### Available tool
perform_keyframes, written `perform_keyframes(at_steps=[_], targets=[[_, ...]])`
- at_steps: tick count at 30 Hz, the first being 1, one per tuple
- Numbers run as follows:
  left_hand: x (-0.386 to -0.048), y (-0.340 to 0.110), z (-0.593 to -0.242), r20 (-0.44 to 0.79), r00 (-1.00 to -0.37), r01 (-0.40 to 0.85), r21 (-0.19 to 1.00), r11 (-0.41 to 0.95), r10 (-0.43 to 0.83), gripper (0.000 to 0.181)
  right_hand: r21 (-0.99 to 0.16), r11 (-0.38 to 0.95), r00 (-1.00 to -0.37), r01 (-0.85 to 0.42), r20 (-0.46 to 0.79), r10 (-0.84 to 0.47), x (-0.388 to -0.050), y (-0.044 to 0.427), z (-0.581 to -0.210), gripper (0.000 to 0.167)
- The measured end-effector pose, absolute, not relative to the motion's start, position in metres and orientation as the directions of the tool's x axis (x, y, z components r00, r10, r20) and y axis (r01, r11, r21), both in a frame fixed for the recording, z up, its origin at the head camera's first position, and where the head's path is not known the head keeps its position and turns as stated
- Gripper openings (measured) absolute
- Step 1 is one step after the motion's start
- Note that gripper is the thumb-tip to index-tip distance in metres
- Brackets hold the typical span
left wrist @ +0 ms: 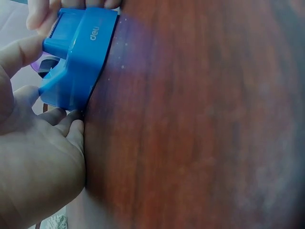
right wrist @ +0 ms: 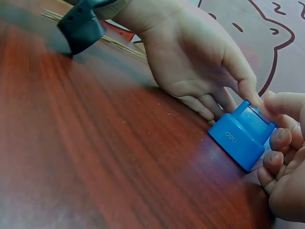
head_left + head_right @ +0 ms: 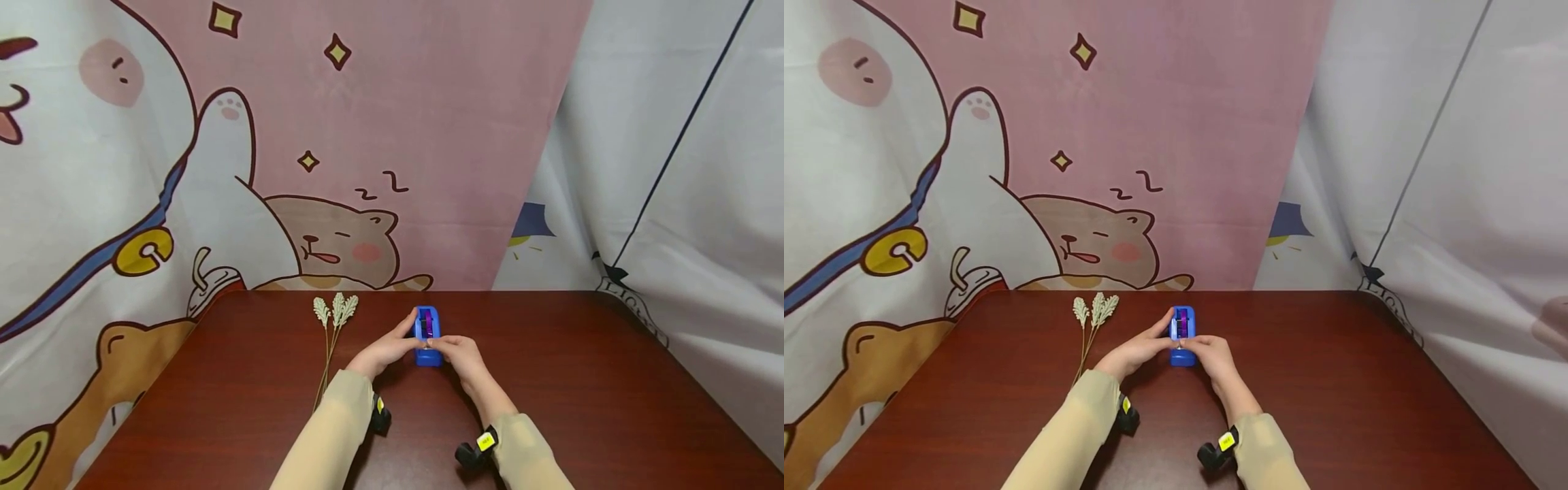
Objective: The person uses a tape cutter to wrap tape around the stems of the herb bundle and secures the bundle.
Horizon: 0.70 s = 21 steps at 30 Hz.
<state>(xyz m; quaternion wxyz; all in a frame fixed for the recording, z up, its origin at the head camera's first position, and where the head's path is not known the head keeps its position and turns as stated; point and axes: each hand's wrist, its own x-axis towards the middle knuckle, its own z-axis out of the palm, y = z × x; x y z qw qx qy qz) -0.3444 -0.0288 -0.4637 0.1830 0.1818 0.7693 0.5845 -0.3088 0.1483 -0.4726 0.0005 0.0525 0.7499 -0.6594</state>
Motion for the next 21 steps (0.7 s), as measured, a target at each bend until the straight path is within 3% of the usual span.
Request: perform_keyframes(at_steps=[8, 21], targets=[[-0.347, -0.029, -0.465, -0.027, -0.865, 0.113, 0.962, 0.247, 0.501, 0.084, -0.981, 0.178, -0.995, 0.082, -0.071, 0.065, -0.301, 0.148, -0.471, 0.026], [-0.345, -0.029, -0.465, -0.079, -0.869, 0.058, 0.964, 0.258, 0.489, 0.084, -0.964, 0.264, -0.998, 0.039, -0.025, 0.059, -0.292, 0.148, -0.473, 0.028]])
